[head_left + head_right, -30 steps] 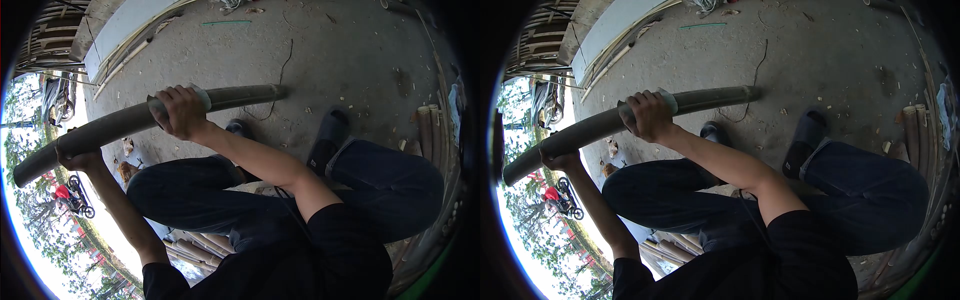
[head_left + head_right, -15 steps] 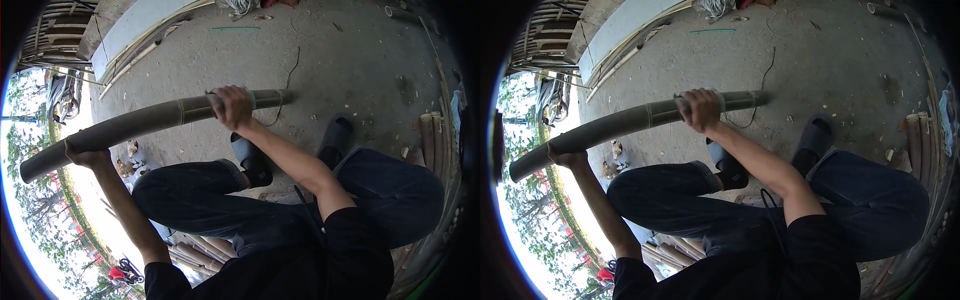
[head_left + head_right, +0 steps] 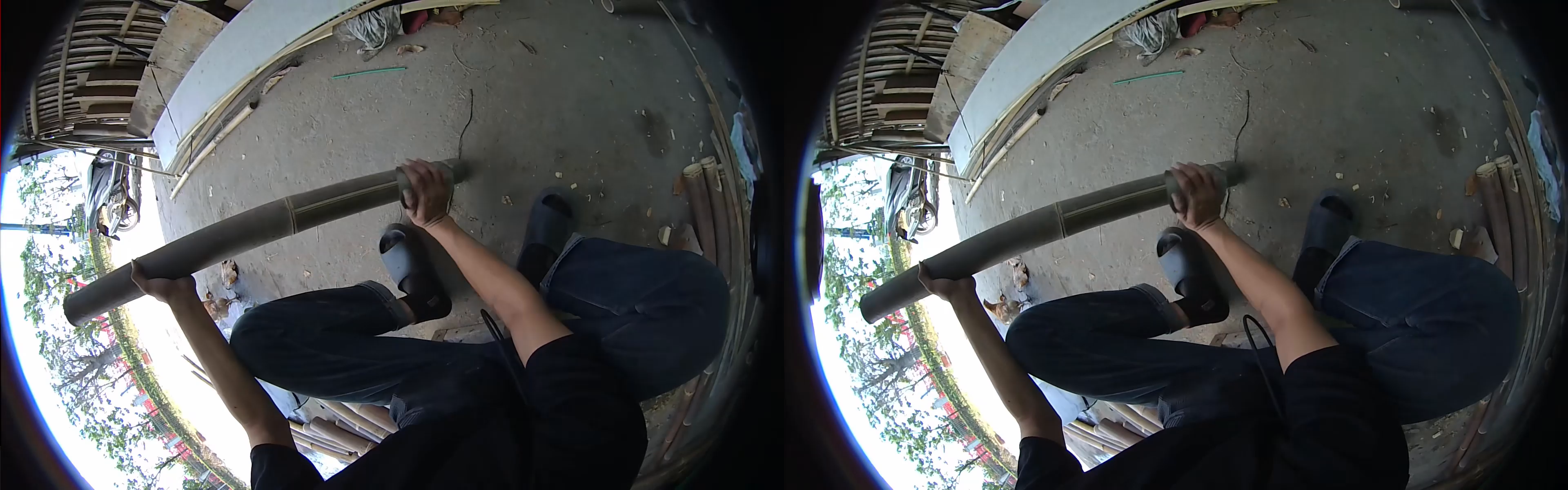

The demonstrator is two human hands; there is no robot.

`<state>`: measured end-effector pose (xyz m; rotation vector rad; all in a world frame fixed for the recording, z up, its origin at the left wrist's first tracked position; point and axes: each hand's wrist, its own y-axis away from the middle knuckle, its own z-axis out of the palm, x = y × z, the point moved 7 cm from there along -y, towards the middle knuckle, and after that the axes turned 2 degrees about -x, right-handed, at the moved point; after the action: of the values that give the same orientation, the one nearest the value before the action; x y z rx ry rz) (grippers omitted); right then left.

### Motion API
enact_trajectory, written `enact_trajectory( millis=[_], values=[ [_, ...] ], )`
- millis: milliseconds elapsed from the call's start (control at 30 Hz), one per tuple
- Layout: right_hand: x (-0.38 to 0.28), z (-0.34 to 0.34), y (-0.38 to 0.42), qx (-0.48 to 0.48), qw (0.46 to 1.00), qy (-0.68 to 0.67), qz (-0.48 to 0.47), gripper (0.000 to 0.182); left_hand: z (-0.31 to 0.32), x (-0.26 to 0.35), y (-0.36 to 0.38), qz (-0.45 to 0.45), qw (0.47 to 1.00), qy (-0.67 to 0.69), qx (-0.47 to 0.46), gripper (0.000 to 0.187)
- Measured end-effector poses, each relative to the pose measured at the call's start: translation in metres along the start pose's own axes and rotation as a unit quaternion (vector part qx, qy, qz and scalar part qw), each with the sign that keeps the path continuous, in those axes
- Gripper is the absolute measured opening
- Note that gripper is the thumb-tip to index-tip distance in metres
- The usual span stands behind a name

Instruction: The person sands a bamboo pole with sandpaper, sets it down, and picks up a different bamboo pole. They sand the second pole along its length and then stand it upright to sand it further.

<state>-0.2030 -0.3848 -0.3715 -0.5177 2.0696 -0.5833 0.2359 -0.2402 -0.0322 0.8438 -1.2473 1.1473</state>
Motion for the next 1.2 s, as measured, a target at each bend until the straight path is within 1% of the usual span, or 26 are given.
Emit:
enact_trajectory(
  millis=[67, 100, 133, 167, 233, 267, 300, 333, 367, 400, 433, 500, 533, 567, 633, 667, 700, 733, 767, 833, 867, 933, 1000, 1100, 1133, 1200],
  values=[
    [0.066, -0.016, 0.009, -0.012, 0.997, -0.024, 0.073, 0.045, -0.003, 0.004, 0.001, -0.002, 0.999, 0.021, -0.025, 0.058],
    [0.074, -0.015, -0.002, -0.008, 0.998, -0.020, 0.067, 0.045, 0.004, 0.004, 0.005, -0.005, 0.998, 0.042, -0.051, 0.056],
    [0.091, 0.002, -0.007, -0.135, 0.981, -0.025, 0.134, 0.046, 0.007, 0.006, 0.012, -0.009, 0.998, 0.040, -0.044, 0.051],
    [0.106, 0.015, -0.002, -0.262, 0.943, -0.028, 0.201, 0.047, 0.010, 0.005, 0.011, -0.013, 0.998, 0.046, -0.042, 0.051],
    [0.068, 0.032, -0.032, -0.411, 0.869, -0.076, 0.266, 0.056, 0.011, 0.005, -0.002, 0.001, 0.996, 0.065, -0.063, 0.049],
    [0.028, 0.047, -0.050, -0.460, 0.849, -0.093, 0.242, 0.063, 0.012, 0.004, -0.013, 0.003, 0.994, 0.080, -0.071, 0.050],
    [-0.030, 0.051, -0.077, -0.457, 0.853, -0.149, 0.205, 0.061, 0.014, 0.001, -0.019, -0.002, 0.994, 0.085, -0.074, 0.050],
    [-0.091, 0.051, -0.104, -0.470, 0.844, -0.181, 0.182, 0.060, 0.021, 0.004, -0.021, 0.013, 0.989, 0.087, -0.116, 0.052],
    [-0.145, 0.043, -0.131, -0.446, 0.853, -0.220, 0.159, 0.056, 0.030, 0.010, -0.020, 0.029, 0.983, 0.085, -0.160, 0.053],
    [-0.185, 0.042, -0.149, -0.397, 0.877, -0.243, 0.115, 0.051, 0.035, 0.013, -0.015, 0.025, 0.982, 0.086, -0.165, 0.056],
    [-0.206, 0.041, -0.159, -0.396, 0.880, -0.247, 0.089, 0.051, 0.037, 0.015, -0.016, 0.026, 0.982, 0.081, -0.171, 0.056],
    [-0.217, 0.043, -0.162, -0.394, 0.880, -0.257, 0.060, 0.051, 0.032, 0.014, -0.020, 0.006, 0.979, 0.098, -0.177, 0.058],
    [-0.206, 0.041, -0.155, -0.352, 0.895, -0.274, 0.031, 0.051, 0.027, 0.012, -0.021, 0.009, 0.980, 0.098, -0.173, 0.058],
    [-0.191, 0.037, -0.145, -0.310, 0.906, -0.289, 0.002, 0.051, 0.026, 0.010, -0.020, 0.010, 0.981, 0.097, -0.168, 0.058],
    [-0.124, 0.043, -0.109, -0.337, 0.909, -0.245, 0.021, 0.054, 0.015, 0.005, -0.018, 0.021, 0.993, 0.060, -0.096, 0.056],
    [-0.076, 0.045, -0.086, -0.349, 0.915, -0.197, 0.038, 0.055, 0.009, -0.002, -0.021, -0.006, 0.992, 0.074, -0.097, 0.053],
    [-0.028, 0.035, -0.067, -0.334, 0.919, -0.204, 0.042, 0.054, -0.001, -0.006, -0.027, -0.006, 0.993, 0.076, -0.095, 0.053],
    [0.024, 0.031, -0.045, -0.335, 0.930, -0.142, 0.052, 0.051, -0.008, -0.012, -0.033, -0.018, 0.990, 0.090, -0.106, 0.052],
    [0.073, 0.033, -0.022, -0.285, 0.948, -0.130, 0.057, 0.049, -0.008, -0.017, -0.036, -0.031, 0.987, 0.104, -0.118, 0.051],
    [0.108, 0.027, -0.011, -0.329, 0.932, -0.135, 0.075, 0.048, -0.002, -0.015, -0.035, -0.021, 0.990, 0.089, -0.112, 0.051],
    [0.107, 0.027, -0.006, -0.332, 0.931, -0.133, 0.079, 0.048, -0.001, -0.013, -0.036, -0.020, 0.988, 0.093, -0.118, 0.052],
    [0.091, 0.023, -0.012, -0.326, 0.916, -0.112, 0.207, 0.049, -0.001, -0.010, -0.038, -0.024, 0.987, 0.103, -0.124, 0.054],
    [0.039, 0.022, -0.030, -0.303, 0.931, -0.134, 0.154, 0.050, 0.000, -0.009, -0.037, -0.028, 0.987, 0.106, -0.117, 0.058],
    [-0.062, 0.020, -0.067, -0.173, 0.962, -0.203, 0.054, 0.048, 0.006, -0.007, -0.036, -0.018, 0.989, 0.092, -0.116, 0.059],
    [-0.078, 0.019, -0.070, -0.137, 0.968, -0.206, 0.032, 0.046, 0.006, -0.005, -0.034, -0.007, 0.991, 0.078, -0.111, 0.059],
    [-0.064, 0.014, -0.063, -0.120, 0.971, -0.204, 0.034, 0.044, 0.005, -0.007, -0.030, -0.010, 0.995, 0.062, -0.078, 0.058]
  ],
)
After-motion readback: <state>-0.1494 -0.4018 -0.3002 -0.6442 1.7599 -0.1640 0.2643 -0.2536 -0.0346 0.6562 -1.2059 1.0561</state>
